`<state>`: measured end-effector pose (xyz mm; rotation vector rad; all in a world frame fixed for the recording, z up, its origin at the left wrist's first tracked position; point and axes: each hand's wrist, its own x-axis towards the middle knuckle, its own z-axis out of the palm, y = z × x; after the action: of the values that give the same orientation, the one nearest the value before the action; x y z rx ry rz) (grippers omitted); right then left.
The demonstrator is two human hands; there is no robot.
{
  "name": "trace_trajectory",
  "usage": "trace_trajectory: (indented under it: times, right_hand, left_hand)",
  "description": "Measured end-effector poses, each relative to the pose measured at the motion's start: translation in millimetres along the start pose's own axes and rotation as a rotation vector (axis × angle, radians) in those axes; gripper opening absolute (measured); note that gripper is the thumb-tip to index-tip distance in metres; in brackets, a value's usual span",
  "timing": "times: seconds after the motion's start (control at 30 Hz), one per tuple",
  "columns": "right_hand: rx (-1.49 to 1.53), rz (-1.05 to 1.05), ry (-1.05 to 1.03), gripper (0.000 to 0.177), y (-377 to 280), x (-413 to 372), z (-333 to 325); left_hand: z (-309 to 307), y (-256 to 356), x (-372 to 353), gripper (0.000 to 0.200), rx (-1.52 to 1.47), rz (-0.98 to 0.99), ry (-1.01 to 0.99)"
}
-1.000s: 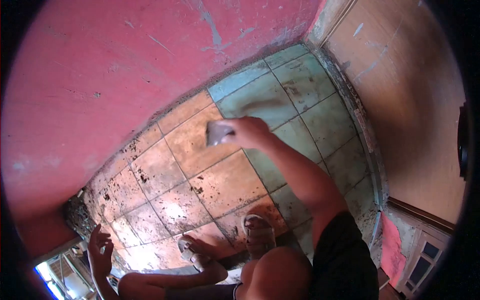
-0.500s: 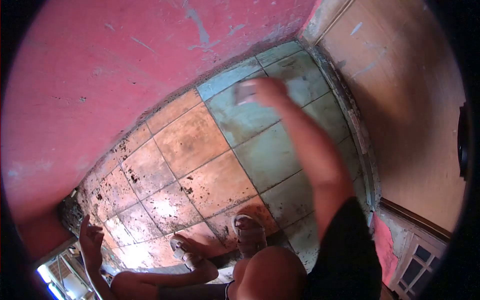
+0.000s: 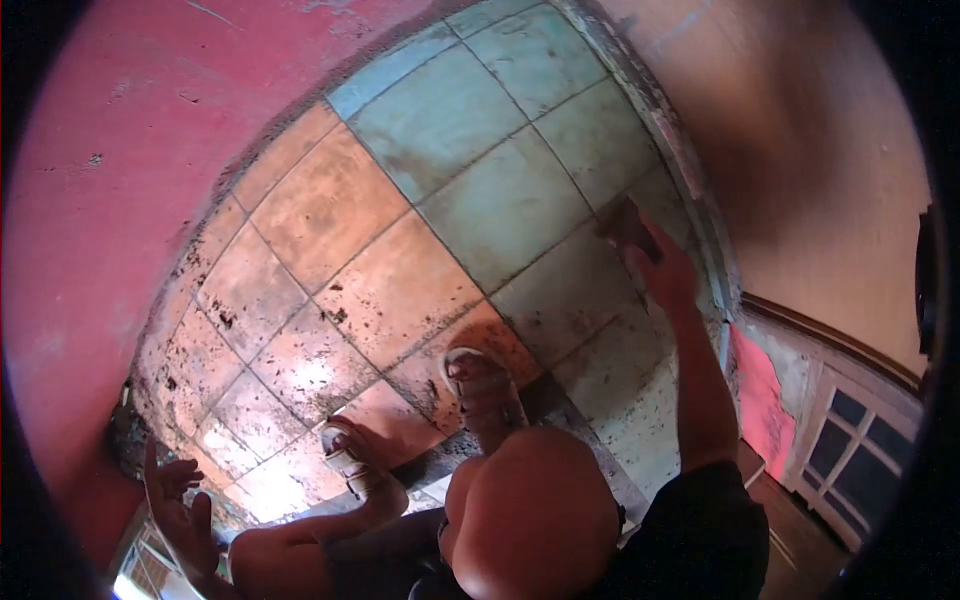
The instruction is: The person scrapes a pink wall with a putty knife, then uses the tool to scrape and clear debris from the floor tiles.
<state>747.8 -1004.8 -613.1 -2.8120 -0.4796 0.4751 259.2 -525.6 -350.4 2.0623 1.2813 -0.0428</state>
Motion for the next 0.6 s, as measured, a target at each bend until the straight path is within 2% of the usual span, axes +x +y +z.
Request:
trace_trajectory:
  times: [0.07,0.13,0.17,0.27,0.3,0.33,0.4,0.47,0.5,0.53,0.6]
  right_hand:
    - [-0.208,0.210,-0.178,0.064,56,-47,-36]
    - [-0.245,0.270,-0.392,0.064,94,-86,-24]
    - [-0.189,0.192,-0.386,0.062,93,-102,0]
    - [-0.086,-0.003,-0.344,0.062,6,-118,54]
    - [-0.085,-0.119,-0.297,0.062,-21,-114,73]
    - [-0.084,-0.242,-0.252,0.063,-45,-106,90]
    - [0.128,-0.236,-0.154,0.066,-114,-85,83]
    - [0.087,-0.123,-0.128,0.063,-125,-72,62]
    - [0.061,-0.069,-0.109,0.062,-124,-69,52]
    - [-0.002,-0.070,-0.100,0.061,-114,-68,54]
    - [-0.135,-0.067,-0.087,0.059,-95,-69,69]
  left_hand:
    - [2,0,1,0.107,0.005,0.049,-0.001]
    - [4,0,5,0.107,-0.023,0.099,0.022]
    - [4,2,10,0.101,-0.046,0.156,-0.044]
    - [9,15,24,0.094,-0.017,0.332,-0.108]
    - [15,22,25,0.087,-0.070,0.345,-0.084]
    - [19,37,23,0.084,0.019,0.416,-0.105]
    - [5,50,7,0.079,0.229,0.543,-0.140]
    - [-8,38,-7,0.076,0.195,0.589,-0.236]
    - [-12,28,-20,0.083,0.162,0.559,-0.251]
    - [-7,13,-25,0.080,0.009,0.625,-0.265]
    - [-3,9,-32,0.079,-0.061,0.568,-0.350]
